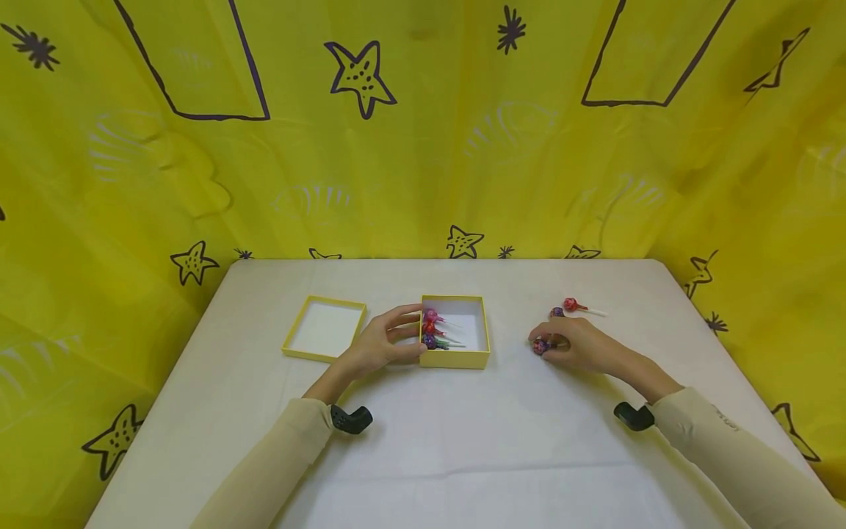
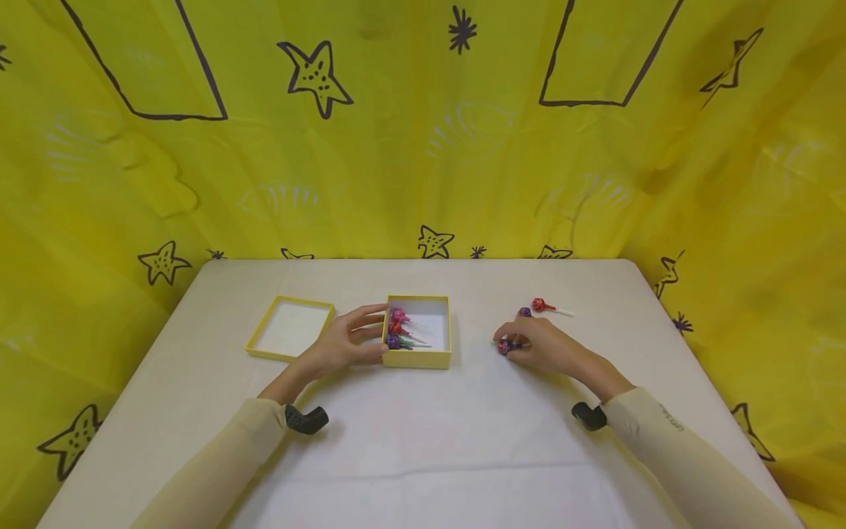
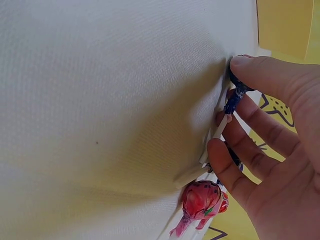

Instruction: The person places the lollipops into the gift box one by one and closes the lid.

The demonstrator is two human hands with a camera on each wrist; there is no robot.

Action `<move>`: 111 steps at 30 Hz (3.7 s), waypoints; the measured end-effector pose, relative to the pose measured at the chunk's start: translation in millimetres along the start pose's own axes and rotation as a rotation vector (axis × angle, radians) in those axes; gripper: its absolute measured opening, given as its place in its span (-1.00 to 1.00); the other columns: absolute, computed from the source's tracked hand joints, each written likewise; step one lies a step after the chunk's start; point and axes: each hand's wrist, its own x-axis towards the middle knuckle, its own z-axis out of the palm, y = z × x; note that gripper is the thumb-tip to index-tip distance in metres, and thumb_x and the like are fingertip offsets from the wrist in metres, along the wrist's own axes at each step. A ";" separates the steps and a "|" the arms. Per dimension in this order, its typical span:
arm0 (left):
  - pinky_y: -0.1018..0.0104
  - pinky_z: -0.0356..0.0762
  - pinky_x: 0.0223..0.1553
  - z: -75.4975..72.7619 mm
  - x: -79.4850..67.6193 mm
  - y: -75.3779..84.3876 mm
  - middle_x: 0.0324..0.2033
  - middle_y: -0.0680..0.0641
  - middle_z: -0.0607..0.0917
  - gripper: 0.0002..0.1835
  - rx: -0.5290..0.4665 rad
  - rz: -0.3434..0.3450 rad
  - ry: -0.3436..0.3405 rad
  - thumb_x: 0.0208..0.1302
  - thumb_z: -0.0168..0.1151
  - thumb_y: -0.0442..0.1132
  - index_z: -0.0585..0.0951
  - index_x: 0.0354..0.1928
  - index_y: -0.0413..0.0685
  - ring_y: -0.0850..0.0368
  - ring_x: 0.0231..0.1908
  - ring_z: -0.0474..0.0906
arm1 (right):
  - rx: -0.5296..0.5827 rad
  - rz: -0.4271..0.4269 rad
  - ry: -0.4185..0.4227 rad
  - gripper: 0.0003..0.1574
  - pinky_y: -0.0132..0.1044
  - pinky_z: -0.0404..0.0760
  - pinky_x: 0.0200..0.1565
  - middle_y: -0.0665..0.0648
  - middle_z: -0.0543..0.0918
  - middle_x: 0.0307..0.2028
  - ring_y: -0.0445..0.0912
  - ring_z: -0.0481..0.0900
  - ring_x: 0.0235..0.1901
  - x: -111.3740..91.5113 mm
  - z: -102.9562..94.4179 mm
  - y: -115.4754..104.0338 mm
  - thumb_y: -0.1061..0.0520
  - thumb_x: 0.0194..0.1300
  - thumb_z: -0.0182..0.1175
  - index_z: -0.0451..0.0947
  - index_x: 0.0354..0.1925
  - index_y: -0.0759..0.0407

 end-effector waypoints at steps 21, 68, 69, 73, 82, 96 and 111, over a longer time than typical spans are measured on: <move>0.07 0.51 0.29 -0.7 0.5 -0.5 0.43 -0.24 0.40 -0.15 0.007 -0.010 -0.001 0.27 0.46 -0.35 0.29 0.55 -0.03 -0.19 0.40 0.39 | -0.002 0.001 -0.015 -0.64 -0.31 0.65 -0.17 -0.14 0.66 -0.25 -0.21 0.55 -0.26 0.7 -0.5 0.1 0.26 0.24 0.46 0.70 0.00 0.06; 0.07 0.52 0.27 1.4 -1.4 1.6 0.44 -0.23 0.40 -0.16 0.019 -0.028 0.012 0.26 0.48 -0.31 0.31 0.54 0.04 -0.19 0.39 0.40 | 0.058 -0.108 0.078 -0.69 -0.32 0.69 -0.30 -0.11 0.72 -0.28 -0.18 0.63 -0.35 27.1 -47.1 -34.8 0.23 0.27 0.46 0.68 -0.03 0.05; 0.08 0.53 0.27 1.5 -2.0 1.9 0.43 -0.23 0.40 -0.15 0.020 -0.030 0.013 0.26 0.48 -0.31 0.31 0.54 0.04 -0.19 0.39 0.40 | 0.056 -0.114 0.083 -0.69 -0.31 0.70 -0.27 -0.11 0.72 -0.27 -0.18 0.64 -0.33 28.6 -47.8 -36.0 0.24 0.27 0.45 0.68 -0.02 0.06; 0.09 0.53 0.26 1.8 -3.5 3.4 0.44 -0.23 0.40 -0.15 0.015 -0.023 0.011 0.25 0.48 -0.34 0.31 0.54 0.01 -0.19 0.40 0.39 | 0.052 -0.130 0.108 -0.69 -0.31 0.70 -0.25 -0.10 0.72 -0.29 -0.16 0.64 -0.30 34.9 -49.9 -41.9 0.25 0.27 0.45 0.68 -0.02 0.10; 0.08 0.53 0.27 0.9 -3.9 2.2 0.43 -0.24 0.40 -0.15 0.019 -0.020 0.016 0.25 0.48 -0.35 0.31 0.54 0.00 -0.19 0.39 0.40 | 0.042 -0.123 0.110 -0.66 -0.22 0.72 -0.22 -0.11 0.73 -0.25 -0.16 0.64 -0.26 51.6 -52.8 -53.8 0.20 0.26 0.47 0.68 0.00 0.02; 0.09 0.53 0.26 1.1 -3.3 2.3 0.42 -0.23 0.41 -0.15 0.015 -0.020 0.010 0.25 0.48 -0.34 0.31 0.54 0.01 -0.18 0.39 0.40 | 0.060 -0.135 0.090 -0.69 -0.24 0.69 -0.20 -0.08 0.74 -0.21 -0.15 0.65 -0.26 71.6 -51.8 -67.7 0.19 0.31 0.44 0.69 0.02 0.04; 0.04 0.51 0.28 1.1 -1.7 0.6 0.45 -0.19 0.39 -0.13 0.037 -0.051 0.022 0.26 0.50 -0.25 0.30 0.55 0.05 -0.17 0.40 0.40 | 0.104 -0.196 0.036 -0.70 -0.20 0.71 -0.18 -0.02 0.77 -0.14 -0.12 0.67 -0.23 104.1 -32.4 -87.9 0.22 0.31 0.42 0.68 0.00 0.07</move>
